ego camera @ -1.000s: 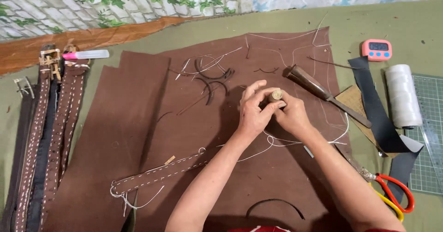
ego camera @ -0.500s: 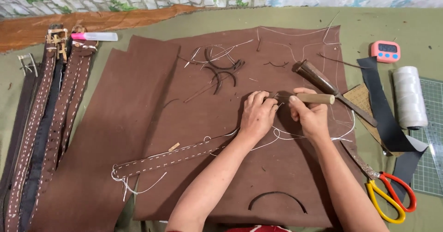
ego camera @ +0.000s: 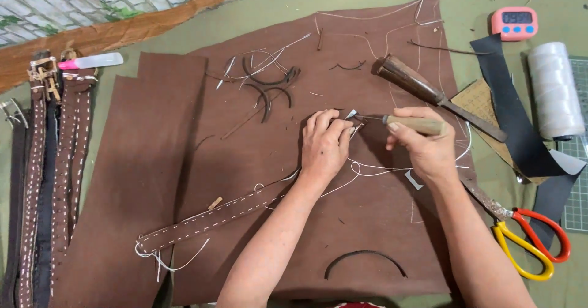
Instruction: Punching holes in a leather sheet using a mallet and punch tool, then threading cord through the holes.
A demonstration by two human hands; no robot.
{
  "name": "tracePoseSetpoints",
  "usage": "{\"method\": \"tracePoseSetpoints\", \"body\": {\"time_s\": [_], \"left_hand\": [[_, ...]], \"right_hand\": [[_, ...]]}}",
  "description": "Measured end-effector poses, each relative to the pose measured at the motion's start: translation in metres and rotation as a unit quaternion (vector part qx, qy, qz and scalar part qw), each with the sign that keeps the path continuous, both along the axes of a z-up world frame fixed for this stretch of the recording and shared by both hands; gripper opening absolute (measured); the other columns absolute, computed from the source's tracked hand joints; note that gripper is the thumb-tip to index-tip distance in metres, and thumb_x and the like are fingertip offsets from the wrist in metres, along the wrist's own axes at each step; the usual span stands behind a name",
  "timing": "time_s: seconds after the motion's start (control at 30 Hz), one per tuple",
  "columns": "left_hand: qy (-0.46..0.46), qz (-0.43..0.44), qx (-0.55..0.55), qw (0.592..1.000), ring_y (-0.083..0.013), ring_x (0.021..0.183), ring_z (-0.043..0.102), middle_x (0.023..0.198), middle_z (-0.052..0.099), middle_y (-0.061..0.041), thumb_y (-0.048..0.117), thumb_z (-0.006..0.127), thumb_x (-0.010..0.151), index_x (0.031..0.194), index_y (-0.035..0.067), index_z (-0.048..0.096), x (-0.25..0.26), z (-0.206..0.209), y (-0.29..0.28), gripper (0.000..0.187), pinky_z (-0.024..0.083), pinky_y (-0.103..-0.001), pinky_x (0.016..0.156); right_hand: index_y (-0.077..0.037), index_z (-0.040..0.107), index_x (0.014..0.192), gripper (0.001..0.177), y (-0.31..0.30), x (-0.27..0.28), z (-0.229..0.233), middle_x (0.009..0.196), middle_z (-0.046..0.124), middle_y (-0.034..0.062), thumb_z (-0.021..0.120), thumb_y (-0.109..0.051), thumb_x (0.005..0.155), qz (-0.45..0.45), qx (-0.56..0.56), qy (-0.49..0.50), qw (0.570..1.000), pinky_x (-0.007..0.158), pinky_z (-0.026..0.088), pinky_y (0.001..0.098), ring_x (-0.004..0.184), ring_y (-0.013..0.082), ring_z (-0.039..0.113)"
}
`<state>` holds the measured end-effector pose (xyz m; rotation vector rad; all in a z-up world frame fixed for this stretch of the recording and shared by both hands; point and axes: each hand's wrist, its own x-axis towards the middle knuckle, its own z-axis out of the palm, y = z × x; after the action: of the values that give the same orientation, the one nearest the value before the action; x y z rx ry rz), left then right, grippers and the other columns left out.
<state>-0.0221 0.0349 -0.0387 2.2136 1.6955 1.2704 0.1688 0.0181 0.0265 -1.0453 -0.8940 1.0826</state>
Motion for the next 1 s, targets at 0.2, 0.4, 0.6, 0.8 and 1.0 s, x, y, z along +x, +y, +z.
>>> {"method": "tracePoseSetpoints", "body": {"time_s": [0.2, 0.4, 0.6, 0.8, 1.0], "left_hand": [[-0.009, -0.009, -0.016, 1.000, -0.0299, 0.123, 0.060, 0.115, 0.064, 0.000, 0.021, 0.078, 0.085, 0.097, 0.024, 0.074, -0.001, 0.006, -0.001, 0.013, 0.052, -0.045, 0.095], [-0.006, -0.013, -0.016, 1.000, -0.0293, 0.124, 0.059, 0.116, 0.063, 0.000, 0.021, 0.079, 0.085, 0.098, 0.024, 0.072, -0.003, 0.003, -0.001, 0.015, 0.052, -0.045, 0.095], [-0.024, 0.002, -0.041, 0.999, -0.0249, 0.119, 0.061, 0.110, 0.065, 0.002, 0.028, 0.077, 0.090, 0.110, 0.023, 0.068, -0.002, 0.003, 0.007, 0.023, 0.052, -0.041, 0.097], [0.062, -0.020, -0.228, 0.972, -0.0279, 0.104, 0.063, 0.097, 0.067, 0.000, 0.035, 0.084, 0.081, 0.109, 0.022, 0.072, -0.005, 0.053, 0.028, 0.033, 0.054, -0.042, 0.091], [0.115, -0.033, -0.385, 0.915, -0.0342, 0.117, 0.061, 0.114, 0.060, -0.006, 0.034, 0.081, 0.085, 0.110, 0.025, 0.064, 0.005, 0.076, 0.044, 0.032, 0.052, -0.048, 0.099]], "right_hand": [[-0.005, 0.071, 0.115, 0.021, 0.018, 0.036, -0.009, 0.093, 0.075, 0.0182, 0.073, -0.003, 0.094, -0.028, -0.040, 0.212, 0.976, 0.066, 0.072, 0.0388, 0.071, 0.0243, 0.078], [-0.009, 0.067, 0.131, 0.046, 0.020, 0.032, -0.006, 0.118, 0.075, 0.0160, 0.069, -0.038, 0.096, 0.072, -0.077, 0.229, 0.968, 0.105, 0.064, 0.0469, 0.108, 0.0287, 0.076], [-0.008, 0.064, 0.137, 0.051, 0.027, 0.037, -0.022, 0.126, 0.070, 0.0215, 0.064, -0.040, 0.097, 0.120, -0.108, 0.236, 0.958, 0.110, 0.057, 0.0508, 0.116, 0.0360, 0.071], [-0.005, 0.060, 0.142, 0.069, 0.026, 0.046, -0.006, 0.130, 0.066, 0.0272, 0.058, -0.056, 0.095, 0.113, -0.135, 0.334, 0.926, 0.112, 0.056, 0.0533, 0.118, 0.0385, 0.070], [-0.015, 0.063, 0.137, 0.060, 0.036, 0.063, -0.034, 0.094, 0.074, 0.0172, 0.054, -0.061, 0.100, 0.170, -0.121, 0.280, 0.937, 0.085, 0.067, 0.0494, 0.083, 0.0290, 0.077]]}}
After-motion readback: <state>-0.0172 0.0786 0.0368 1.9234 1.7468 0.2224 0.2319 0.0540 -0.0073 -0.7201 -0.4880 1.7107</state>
